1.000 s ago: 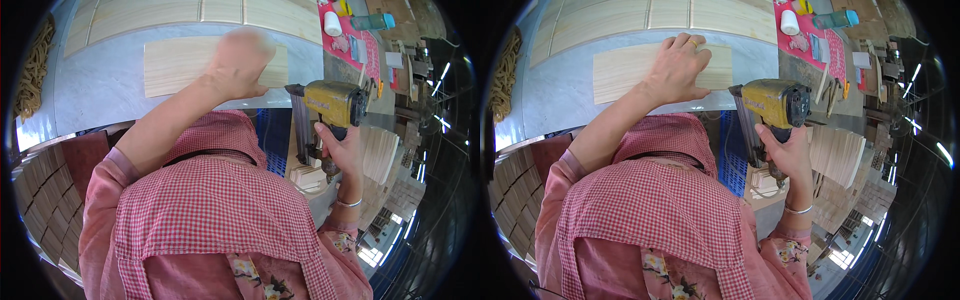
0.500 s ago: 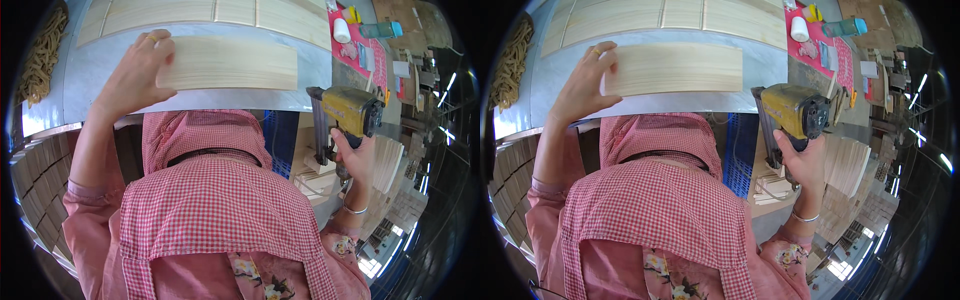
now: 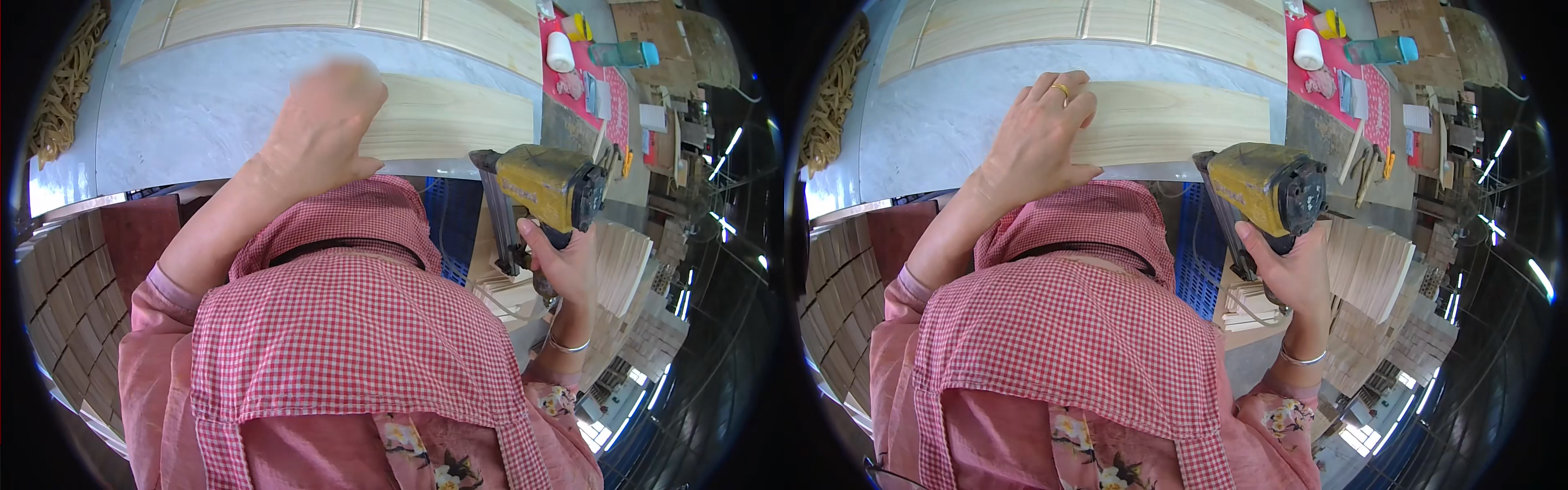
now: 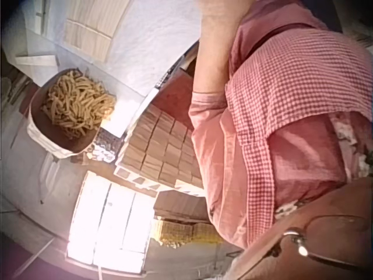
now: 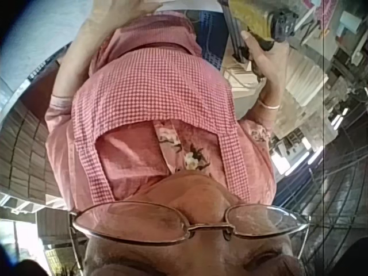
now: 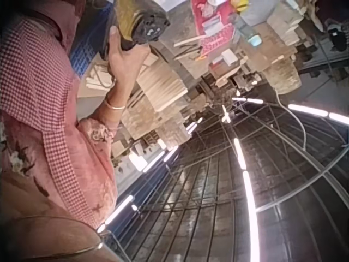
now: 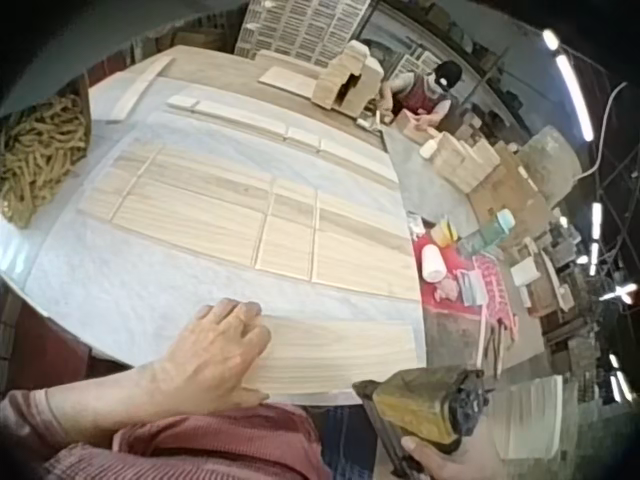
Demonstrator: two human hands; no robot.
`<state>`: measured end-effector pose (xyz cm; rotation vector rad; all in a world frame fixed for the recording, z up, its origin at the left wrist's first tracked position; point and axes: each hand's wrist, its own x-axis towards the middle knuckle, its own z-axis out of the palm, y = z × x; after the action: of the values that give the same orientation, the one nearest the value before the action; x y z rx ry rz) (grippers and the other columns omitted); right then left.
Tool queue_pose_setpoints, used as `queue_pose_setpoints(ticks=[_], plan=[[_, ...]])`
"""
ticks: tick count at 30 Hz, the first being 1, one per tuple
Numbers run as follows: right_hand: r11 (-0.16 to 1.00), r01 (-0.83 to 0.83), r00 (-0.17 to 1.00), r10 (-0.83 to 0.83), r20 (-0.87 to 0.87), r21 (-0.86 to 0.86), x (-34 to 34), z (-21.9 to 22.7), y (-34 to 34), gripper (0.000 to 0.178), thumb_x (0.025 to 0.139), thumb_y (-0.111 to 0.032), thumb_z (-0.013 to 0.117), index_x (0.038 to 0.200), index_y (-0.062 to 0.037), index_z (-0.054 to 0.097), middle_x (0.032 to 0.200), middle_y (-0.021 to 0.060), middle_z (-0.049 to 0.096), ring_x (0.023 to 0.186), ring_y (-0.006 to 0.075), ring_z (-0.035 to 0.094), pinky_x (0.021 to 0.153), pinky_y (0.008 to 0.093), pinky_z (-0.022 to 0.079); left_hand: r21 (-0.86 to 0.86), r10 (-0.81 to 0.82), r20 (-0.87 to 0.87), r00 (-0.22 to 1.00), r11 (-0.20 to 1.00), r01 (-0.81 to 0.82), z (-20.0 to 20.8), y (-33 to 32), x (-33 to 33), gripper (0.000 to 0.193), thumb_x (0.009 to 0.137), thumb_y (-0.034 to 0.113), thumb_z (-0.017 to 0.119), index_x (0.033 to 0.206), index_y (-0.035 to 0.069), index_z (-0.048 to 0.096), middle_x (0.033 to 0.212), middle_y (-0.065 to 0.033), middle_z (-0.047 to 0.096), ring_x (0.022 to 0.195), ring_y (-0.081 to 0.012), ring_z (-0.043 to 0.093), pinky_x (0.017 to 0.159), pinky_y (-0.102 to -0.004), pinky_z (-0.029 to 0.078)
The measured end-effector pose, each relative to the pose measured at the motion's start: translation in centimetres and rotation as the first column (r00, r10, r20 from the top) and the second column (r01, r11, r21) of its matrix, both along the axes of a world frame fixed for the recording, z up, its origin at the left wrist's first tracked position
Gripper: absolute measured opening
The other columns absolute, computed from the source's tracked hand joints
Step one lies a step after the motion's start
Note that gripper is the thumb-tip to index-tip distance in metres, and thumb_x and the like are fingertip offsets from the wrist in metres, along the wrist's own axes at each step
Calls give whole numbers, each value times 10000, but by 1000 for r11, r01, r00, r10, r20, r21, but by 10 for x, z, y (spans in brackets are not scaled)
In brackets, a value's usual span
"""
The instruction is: Assemble wooden boxes by applying glue to wooden boards and securing them with a pneumatic nail gun.
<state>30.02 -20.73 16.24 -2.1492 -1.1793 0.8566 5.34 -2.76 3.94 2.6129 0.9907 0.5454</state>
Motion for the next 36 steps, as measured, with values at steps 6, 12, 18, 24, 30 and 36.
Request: queue_pose_setpoints(ticks=[6,12,18,24,30,36], plan=[[999,16,1000,-17,-19,-50,1,0,0,174,866,-71,753,981,28,669,751,48,672,533,103,531,499,246,441,38,14,41,999,999,-15,-6,-2,2,561,612,254,843,1084,35,632,1296,-198,597,1196,-328,530,997,-416,467],[978,187,973,-197,-122,-90,-17,-3,-4,157,879,-84,748,957,22,663,706,41,640,469,95,507,438,230,416,35,14,50,999,999,-16,-7,-3,1,556,614,261,839,1082,41,634,1313,-188,596,1216,-326,522,995,-417,450],[960,266,952,-276,-130,-93,-24,-10,-10,166,888,-86,741,976,25,654,677,30,620,448,93,498,409,215,404,8,14,98,995,1000,-14,-8,-3,0,514,617,247,832,1043,51,621,1315,-177,598,1216,-332,522,1021,-449,430],[968,250,967,-250,-44,-21,-36,-2,-6,183,904,-124,747,969,23,659,604,19,589,416,85,474,402,199,392,24,-39,185,982,999,35,-15,-1,-8,460,617,195,834,973,58,577,1364,-190,556,1219,-343,520,1041,-487,431],[995,96,994,-98,-45,-34,-50,-1,0,216,865,-45,754,1047,24,660,831,64,689,629,141,628,556,231,500,-168,-66,272,960,979,115,-24,6,-38,453,620,132,828,950,63,525,1414,-201,490,1195,-356,538,1018,-484,469],[990,-141,984,137,-118,-27,-74,-3,18,277,849,-26,763,1097,34,656,979,109,731,798,196,693,666,271,547,-384,-47,342,939,904,185,-27,5,-35,492,608,79,824,981,68,503,1439,-194,439,1120,-365,575,940,-439,525]])
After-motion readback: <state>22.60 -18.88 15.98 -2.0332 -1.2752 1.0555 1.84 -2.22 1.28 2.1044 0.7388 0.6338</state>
